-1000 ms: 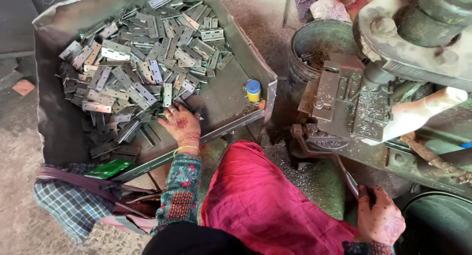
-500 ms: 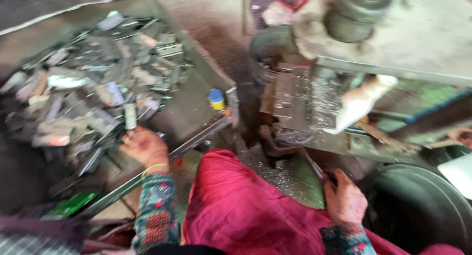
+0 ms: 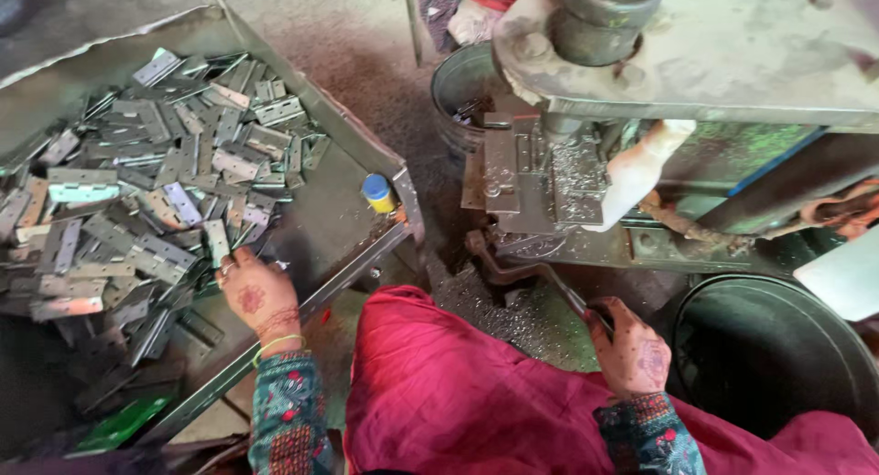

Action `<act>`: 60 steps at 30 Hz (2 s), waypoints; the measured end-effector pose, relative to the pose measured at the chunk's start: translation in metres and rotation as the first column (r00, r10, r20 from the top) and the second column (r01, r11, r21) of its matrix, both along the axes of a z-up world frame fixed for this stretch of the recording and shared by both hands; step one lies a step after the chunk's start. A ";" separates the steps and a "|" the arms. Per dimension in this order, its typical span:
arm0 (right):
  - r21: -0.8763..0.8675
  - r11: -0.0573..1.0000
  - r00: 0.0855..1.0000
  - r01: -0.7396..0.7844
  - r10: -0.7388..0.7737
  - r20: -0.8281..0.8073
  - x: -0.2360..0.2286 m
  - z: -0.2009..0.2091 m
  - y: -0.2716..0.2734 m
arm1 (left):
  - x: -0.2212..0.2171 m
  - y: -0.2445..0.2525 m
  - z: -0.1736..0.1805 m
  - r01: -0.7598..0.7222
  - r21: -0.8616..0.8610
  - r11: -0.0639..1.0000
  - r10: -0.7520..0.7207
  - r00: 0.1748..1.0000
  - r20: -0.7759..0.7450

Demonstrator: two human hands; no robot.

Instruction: The person repeatedly picks up small metal pieces from a tray, places them into a press machine, and operates the lever to process them. The person then removes the processed pieces and returns them to the tray, continuing the cycle.

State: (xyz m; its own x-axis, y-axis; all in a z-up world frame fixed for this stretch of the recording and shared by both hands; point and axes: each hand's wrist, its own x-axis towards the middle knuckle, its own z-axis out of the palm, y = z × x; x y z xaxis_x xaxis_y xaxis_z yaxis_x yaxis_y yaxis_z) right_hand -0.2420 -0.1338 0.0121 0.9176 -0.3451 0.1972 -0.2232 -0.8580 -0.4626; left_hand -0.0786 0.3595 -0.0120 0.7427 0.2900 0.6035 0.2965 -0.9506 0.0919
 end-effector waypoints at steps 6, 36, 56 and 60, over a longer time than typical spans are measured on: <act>-0.088 0.993 0.971 0.075 -0.093 -0.221 0.001 -0.001 -0.003 | -0.002 -0.002 -0.002 0.172 -0.120 0.978 -0.167 0.985 0.052; -0.068 0.997 0.994 0.022 -0.029 -0.104 0.003 0.001 0.001 | -0.002 -0.012 -0.002 0.213 -0.113 0.971 -0.224 0.970 -0.094; -0.129 0.990 0.971 -0.058 0.026 -0.240 -0.004 -0.002 -0.006 | 0.000 -0.009 -0.006 0.209 -0.175 0.962 -0.217 0.976 -0.027; -0.147 0.987 0.971 -0.062 0.025 -0.238 -0.004 -0.005 -0.007 | -0.001 -0.011 -0.003 0.156 -0.214 0.964 -0.177 0.981 -0.080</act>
